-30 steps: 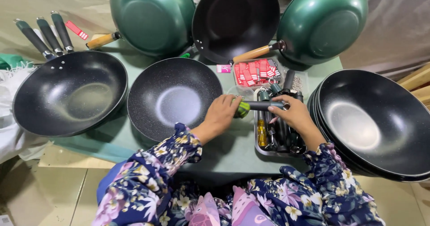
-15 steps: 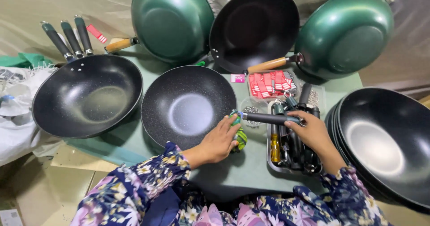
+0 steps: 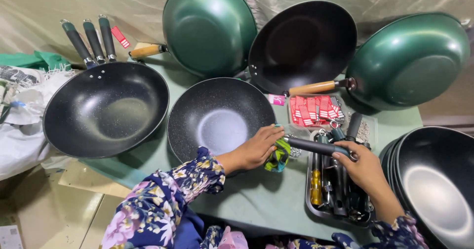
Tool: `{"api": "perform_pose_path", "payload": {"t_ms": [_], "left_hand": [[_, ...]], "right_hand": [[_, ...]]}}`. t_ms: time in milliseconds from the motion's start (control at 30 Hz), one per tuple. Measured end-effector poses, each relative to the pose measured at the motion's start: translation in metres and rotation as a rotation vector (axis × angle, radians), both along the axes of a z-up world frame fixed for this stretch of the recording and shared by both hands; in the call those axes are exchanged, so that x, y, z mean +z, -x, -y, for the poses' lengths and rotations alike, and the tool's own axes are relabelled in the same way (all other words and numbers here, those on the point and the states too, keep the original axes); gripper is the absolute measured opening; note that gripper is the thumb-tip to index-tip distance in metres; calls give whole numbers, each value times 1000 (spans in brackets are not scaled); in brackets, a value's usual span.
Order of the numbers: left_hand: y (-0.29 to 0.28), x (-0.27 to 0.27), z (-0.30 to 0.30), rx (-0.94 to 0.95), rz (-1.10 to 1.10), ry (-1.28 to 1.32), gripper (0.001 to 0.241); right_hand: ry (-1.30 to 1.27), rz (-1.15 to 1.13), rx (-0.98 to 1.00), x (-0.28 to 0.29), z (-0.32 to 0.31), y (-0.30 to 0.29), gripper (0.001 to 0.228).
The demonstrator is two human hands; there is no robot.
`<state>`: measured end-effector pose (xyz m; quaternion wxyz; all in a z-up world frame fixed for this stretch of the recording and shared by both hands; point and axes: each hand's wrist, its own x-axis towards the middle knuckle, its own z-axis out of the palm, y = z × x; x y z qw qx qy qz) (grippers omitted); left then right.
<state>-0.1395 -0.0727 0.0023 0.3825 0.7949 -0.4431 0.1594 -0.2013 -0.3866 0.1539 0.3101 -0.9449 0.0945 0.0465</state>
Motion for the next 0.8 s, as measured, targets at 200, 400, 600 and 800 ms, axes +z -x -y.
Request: {"api": "perform_pose_path", "payload": {"t_ms": [200,400,600,800], "left_hand": [[-69,14,5,262,328,-101,46],[-123,44,-28,595,31,-649,55],[-131,45,-71,755,148,-682,53],[-116,34,-128,990,370,-724,51]], "right_hand": [[38,-20,8,1,1,-1,39],[70,-80,14,-1,2,-5,34],[135,-128,38,7,-2,-8,35],[210,-141,63,8,0,-7,38]]}}
